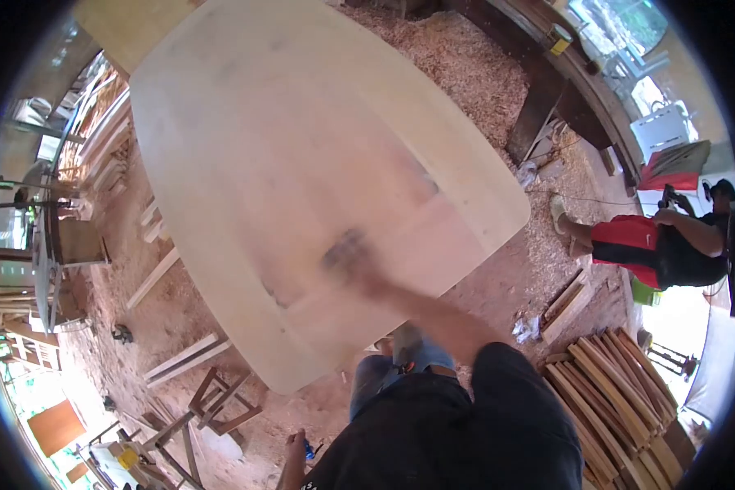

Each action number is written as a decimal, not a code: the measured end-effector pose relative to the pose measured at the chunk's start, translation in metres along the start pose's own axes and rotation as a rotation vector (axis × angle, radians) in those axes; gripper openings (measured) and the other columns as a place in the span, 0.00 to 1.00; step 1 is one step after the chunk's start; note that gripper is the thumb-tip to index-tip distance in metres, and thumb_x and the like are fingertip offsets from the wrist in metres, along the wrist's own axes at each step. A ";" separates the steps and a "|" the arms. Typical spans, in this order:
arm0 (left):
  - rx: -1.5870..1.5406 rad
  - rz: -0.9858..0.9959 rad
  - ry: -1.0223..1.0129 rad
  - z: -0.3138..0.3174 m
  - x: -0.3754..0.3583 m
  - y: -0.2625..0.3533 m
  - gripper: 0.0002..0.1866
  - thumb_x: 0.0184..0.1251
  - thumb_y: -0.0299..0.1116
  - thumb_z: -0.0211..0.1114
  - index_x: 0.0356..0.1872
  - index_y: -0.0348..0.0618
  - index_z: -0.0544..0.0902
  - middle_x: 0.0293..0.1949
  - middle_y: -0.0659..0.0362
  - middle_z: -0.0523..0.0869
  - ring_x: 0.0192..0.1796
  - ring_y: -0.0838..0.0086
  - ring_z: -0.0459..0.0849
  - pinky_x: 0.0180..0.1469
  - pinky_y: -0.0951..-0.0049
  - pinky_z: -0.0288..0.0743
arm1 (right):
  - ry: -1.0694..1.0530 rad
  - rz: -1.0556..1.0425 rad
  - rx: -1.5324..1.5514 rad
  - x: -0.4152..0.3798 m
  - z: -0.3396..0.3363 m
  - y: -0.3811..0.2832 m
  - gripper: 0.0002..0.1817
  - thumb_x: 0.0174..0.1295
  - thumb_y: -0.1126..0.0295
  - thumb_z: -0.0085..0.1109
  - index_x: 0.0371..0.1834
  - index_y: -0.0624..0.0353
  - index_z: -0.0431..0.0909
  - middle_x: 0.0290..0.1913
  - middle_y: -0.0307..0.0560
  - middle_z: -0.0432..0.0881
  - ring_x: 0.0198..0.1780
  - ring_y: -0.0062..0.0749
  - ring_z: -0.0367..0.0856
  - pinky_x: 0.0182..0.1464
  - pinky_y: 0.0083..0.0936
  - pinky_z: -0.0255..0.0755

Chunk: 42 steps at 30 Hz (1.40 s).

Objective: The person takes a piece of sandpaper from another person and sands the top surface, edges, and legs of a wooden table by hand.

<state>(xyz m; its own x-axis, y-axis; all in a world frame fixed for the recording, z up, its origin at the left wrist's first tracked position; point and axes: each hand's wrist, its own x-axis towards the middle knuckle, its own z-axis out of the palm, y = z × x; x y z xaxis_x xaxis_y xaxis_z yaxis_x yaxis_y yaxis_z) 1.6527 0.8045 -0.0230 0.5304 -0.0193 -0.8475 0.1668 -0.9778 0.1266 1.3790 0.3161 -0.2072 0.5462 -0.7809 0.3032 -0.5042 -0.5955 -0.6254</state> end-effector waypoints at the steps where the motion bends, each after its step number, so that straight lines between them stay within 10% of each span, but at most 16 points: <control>1: 0.039 0.018 0.001 -0.001 0.000 0.001 0.27 0.66 0.52 0.70 0.48 0.35 0.81 0.34 0.52 0.84 0.26 0.66 0.83 0.27 0.65 0.81 | 0.111 0.110 -0.105 -0.009 -0.064 0.059 0.27 0.68 0.63 0.52 0.71 0.58 0.70 0.73 0.55 0.68 0.79 0.58 0.55 0.80 0.58 0.41; 4: 0.117 0.078 0.007 0.000 0.002 -0.004 0.27 0.66 0.52 0.69 0.49 0.34 0.82 0.34 0.52 0.83 0.27 0.66 0.83 0.28 0.64 0.81 | 0.271 0.407 -0.430 -0.022 -0.250 0.159 0.26 0.67 0.63 0.54 0.68 0.59 0.74 0.68 0.55 0.76 0.75 0.57 0.66 0.78 0.54 0.51; 7: 0.150 0.087 -0.011 0.001 0.003 -0.003 0.28 0.66 0.52 0.69 0.50 0.33 0.82 0.34 0.52 0.83 0.29 0.67 0.83 0.30 0.64 0.80 | 0.534 0.480 -0.936 -0.020 -0.240 0.169 0.22 0.67 0.64 0.52 0.62 0.59 0.78 0.62 0.57 0.79 0.72 0.57 0.68 0.76 0.58 0.52; 10: 0.138 0.102 -0.006 0.009 -0.012 0.017 0.27 0.66 0.51 0.69 0.50 0.33 0.82 0.35 0.53 0.83 0.31 0.67 0.83 0.32 0.65 0.80 | 0.636 0.418 -0.501 -0.003 -0.121 0.105 0.32 0.59 0.70 0.55 0.71 0.61 0.70 0.74 0.58 0.68 0.80 0.57 0.56 0.80 0.61 0.41; 15: 0.218 0.261 -0.037 0.018 -0.002 0.037 0.26 0.67 0.50 0.69 0.50 0.33 0.81 0.35 0.54 0.83 0.31 0.68 0.83 0.31 0.65 0.80 | -0.343 0.111 0.118 -0.048 0.120 -0.163 0.31 0.70 0.62 0.52 0.77 0.53 0.65 0.83 0.49 0.52 0.85 0.55 0.37 0.82 0.59 0.31; 17: 0.208 0.249 -0.024 0.015 0.002 0.051 0.26 0.67 0.50 0.69 0.50 0.33 0.81 0.34 0.54 0.83 0.30 0.67 0.83 0.30 0.65 0.81 | -0.526 -0.075 0.032 -0.040 0.067 -0.200 0.32 0.68 0.64 0.53 0.76 0.53 0.65 0.82 0.49 0.55 0.85 0.54 0.40 0.82 0.58 0.33; 24: 0.154 0.198 -0.010 0.009 0.000 0.060 0.26 0.68 0.49 0.68 0.50 0.32 0.80 0.33 0.54 0.82 0.27 0.67 0.83 0.27 0.66 0.80 | 0.273 0.371 -0.471 -0.102 -0.180 0.097 0.36 0.59 0.71 0.57 0.76 0.54 0.67 0.80 0.50 0.62 0.83 0.52 0.49 0.82 0.57 0.38; 28: 0.266 0.335 -0.103 0.010 -0.009 0.070 0.26 0.68 0.48 0.68 0.50 0.32 0.81 0.33 0.54 0.82 0.27 0.68 0.83 0.27 0.66 0.80 | 0.344 0.622 -0.797 -0.093 -0.285 0.160 0.32 0.65 0.60 0.54 0.72 0.62 0.68 0.75 0.56 0.67 0.80 0.53 0.54 0.83 0.52 0.39; 33: 0.370 0.580 -0.224 0.007 0.032 0.049 0.24 0.67 0.46 0.69 0.50 0.32 0.81 0.32 0.55 0.82 0.27 0.68 0.83 0.26 0.67 0.79 | 0.234 0.520 -0.571 -0.087 -0.176 0.024 0.31 0.61 0.66 0.55 0.69 0.62 0.70 0.73 0.55 0.67 0.78 0.55 0.57 0.82 0.55 0.42; 36: 0.411 0.387 -0.142 0.023 0.006 0.089 0.23 0.67 0.45 0.69 0.49 0.33 0.81 0.31 0.56 0.81 0.27 0.69 0.82 0.25 0.67 0.78 | -0.273 0.364 -0.186 -0.107 -0.144 -0.121 0.35 0.66 0.63 0.51 0.78 0.55 0.61 0.82 0.48 0.55 0.84 0.48 0.46 0.83 0.53 0.39; 39: 0.478 0.616 -0.164 0.019 0.029 0.087 0.23 0.67 0.46 0.69 0.47 0.33 0.82 0.29 0.56 0.81 0.26 0.70 0.82 0.26 0.68 0.78 | -0.336 0.528 -0.066 -0.106 -0.187 -0.103 0.35 0.69 0.61 0.45 0.80 0.53 0.58 0.84 0.47 0.52 0.85 0.45 0.42 0.84 0.50 0.37; 42: 0.389 0.547 -0.160 0.010 0.031 0.075 0.23 0.65 0.48 0.70 0.45 0.33 0.82 0.28 0.56 0.81 0.27 0.70 0.82 0.27 0.67 0.77 | 0.160 0.606 -0.543 -0.125 -0.237 0.010 0.33 0.65 0.65 0.50 0.77 0.52 0.65 0.80 0.49 0.61 0.80 0.49 0.58 0.74 0.54 0.57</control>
<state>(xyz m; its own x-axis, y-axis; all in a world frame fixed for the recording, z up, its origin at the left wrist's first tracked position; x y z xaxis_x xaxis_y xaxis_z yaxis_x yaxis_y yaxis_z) 1.6740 0.7284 -0.0451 0.3189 -0.5321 -0.7843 -0.4158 -0.8222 0.3888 1.1468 0.3627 -0.0810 -0.0055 -0.9887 0.1495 -0.9559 -0.0387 -0.2912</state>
